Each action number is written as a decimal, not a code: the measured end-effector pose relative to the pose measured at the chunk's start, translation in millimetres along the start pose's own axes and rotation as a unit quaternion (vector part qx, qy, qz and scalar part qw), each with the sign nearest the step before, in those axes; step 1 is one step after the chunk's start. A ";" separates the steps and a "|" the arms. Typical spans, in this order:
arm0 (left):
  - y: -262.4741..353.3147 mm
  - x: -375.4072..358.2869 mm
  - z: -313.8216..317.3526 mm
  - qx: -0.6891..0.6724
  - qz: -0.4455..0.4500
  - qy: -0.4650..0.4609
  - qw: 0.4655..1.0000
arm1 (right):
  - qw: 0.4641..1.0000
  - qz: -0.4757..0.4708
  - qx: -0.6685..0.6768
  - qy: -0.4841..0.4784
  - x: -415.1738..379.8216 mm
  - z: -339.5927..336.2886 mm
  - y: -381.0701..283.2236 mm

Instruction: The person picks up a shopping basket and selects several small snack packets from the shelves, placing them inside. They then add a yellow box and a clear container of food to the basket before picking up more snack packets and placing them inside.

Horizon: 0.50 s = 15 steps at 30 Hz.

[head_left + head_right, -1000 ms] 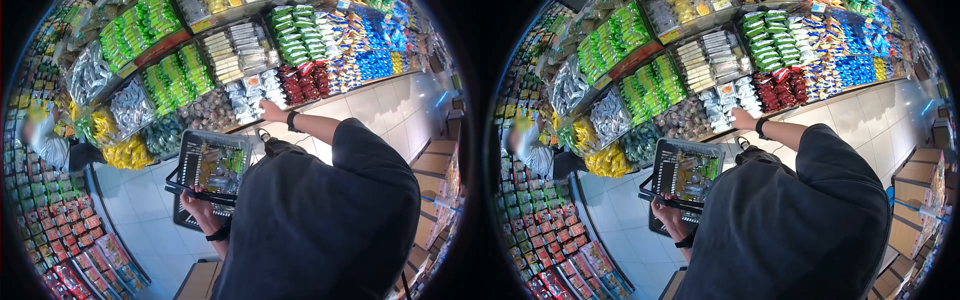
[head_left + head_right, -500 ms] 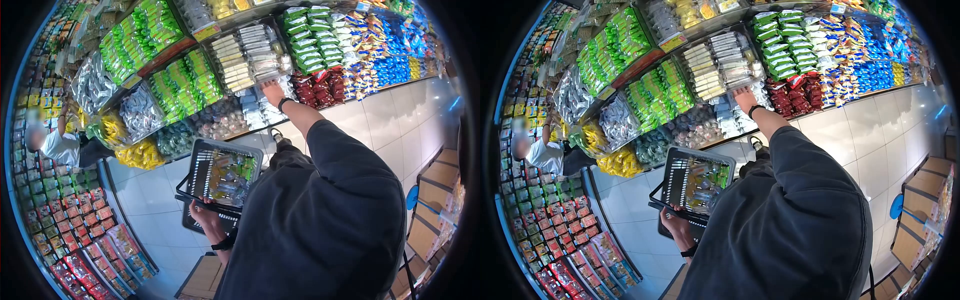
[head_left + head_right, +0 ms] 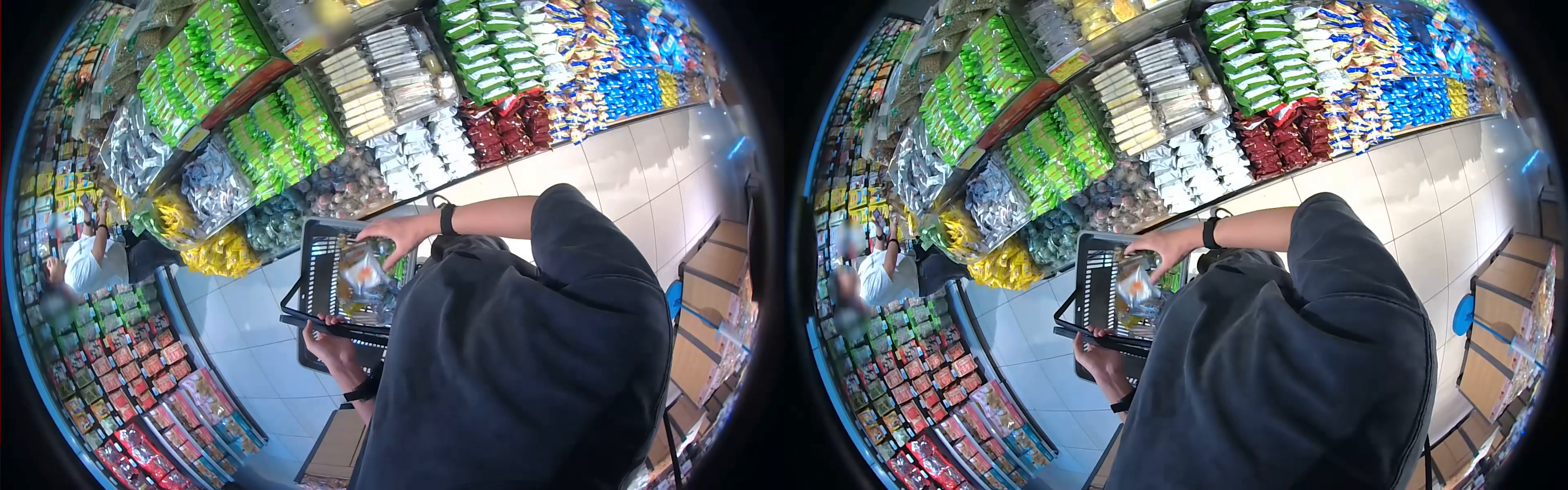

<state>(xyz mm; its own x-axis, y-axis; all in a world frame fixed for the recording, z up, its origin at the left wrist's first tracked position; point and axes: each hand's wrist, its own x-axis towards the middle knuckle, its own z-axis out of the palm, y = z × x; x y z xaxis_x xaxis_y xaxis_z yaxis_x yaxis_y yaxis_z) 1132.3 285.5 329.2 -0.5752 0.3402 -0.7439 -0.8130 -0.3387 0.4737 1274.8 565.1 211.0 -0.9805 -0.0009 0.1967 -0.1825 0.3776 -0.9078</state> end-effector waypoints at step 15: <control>0.6 -2.2 -2.4 0.028 -0.002 -0.045 0.999 | 0.679 0.425 -0.584 0.129 -96.7 -168.1 127.0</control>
<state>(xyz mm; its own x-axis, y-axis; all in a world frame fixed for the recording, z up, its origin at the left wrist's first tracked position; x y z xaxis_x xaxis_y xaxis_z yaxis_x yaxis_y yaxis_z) 1133.3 282.5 330.1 -0.5764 0.4194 -0.7013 -0.8172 -0.2896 0.4984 1358.8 768.8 139.0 -0.6227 0.7822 -0.0195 0.7717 0.6180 0.1503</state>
